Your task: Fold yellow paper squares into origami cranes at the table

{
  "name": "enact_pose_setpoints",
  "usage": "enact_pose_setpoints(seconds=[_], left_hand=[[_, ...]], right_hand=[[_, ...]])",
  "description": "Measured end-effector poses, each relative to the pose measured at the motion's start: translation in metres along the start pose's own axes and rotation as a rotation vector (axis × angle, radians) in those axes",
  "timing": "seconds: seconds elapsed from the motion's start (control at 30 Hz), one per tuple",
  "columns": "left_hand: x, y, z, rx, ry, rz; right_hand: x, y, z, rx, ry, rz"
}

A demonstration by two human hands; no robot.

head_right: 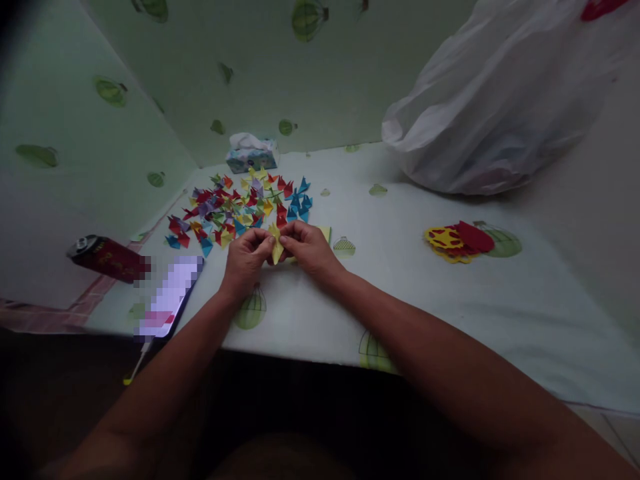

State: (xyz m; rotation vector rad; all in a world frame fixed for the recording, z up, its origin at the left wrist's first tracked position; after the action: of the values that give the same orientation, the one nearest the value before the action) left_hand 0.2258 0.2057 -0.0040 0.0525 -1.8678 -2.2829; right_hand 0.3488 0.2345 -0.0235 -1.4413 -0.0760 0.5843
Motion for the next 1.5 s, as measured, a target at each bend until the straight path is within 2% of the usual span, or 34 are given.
enact_pose_setpoints(seconds=[0.23,0.53,0.67,0.9,1.07,1.2,1.33,1.5], left_hand=[[0.002,0.0,0.001,-0.012,0.006,-0.039],[0.01,0.003,0.001,-0.077,0.091,-0.031],[0.009,0.001,0.002,-0.095,0.074,-0.036],[0.004,-0.003,0.004,-0.078,0.016,-0.144],[0.004,-0.001,0.004,-0.1,0.017,-0.134],[-0.003,0.001,0.003,-0.113,-0.039,-0.1],[-0.007,0.0,0.002,-0.094,-0.081,-0.107],[-0.009,-0.01,0.002,0.014,-0.111,-0.162]], right_hand=[[-0.001,0.003,0.001,-0.024,-0.022,0.06],[0.0,0.003,-0.002,-0.051,-0.002,0.028],[-0.004,0.005,-0.002,-0.067,-0.027,0.041],[0.003,0.003,-0.001,-0.041,0.025,0.01],[0.003,0.002,-0.001,-0.023,0.016,-0.007],[0.006,-0.002,0.0,0.005,0.035,-0.017],[0.007,-0.007,0.002,0.037,0.028,-0.06],[0.015,-0.011,0.001,0.066,0.122,-0.063]])
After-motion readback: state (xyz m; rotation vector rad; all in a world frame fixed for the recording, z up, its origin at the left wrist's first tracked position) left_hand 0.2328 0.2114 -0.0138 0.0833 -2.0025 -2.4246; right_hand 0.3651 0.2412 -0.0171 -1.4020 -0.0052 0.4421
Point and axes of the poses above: each hand's wrist, its own z-axis towards the middle knuckle, its own x-axis out of the back of the hand, y = z × x, the point moved 9 cm from there along z, towards the middle knuckle, and after that the axes turned 1 degree about z, right-handed, at the moved point
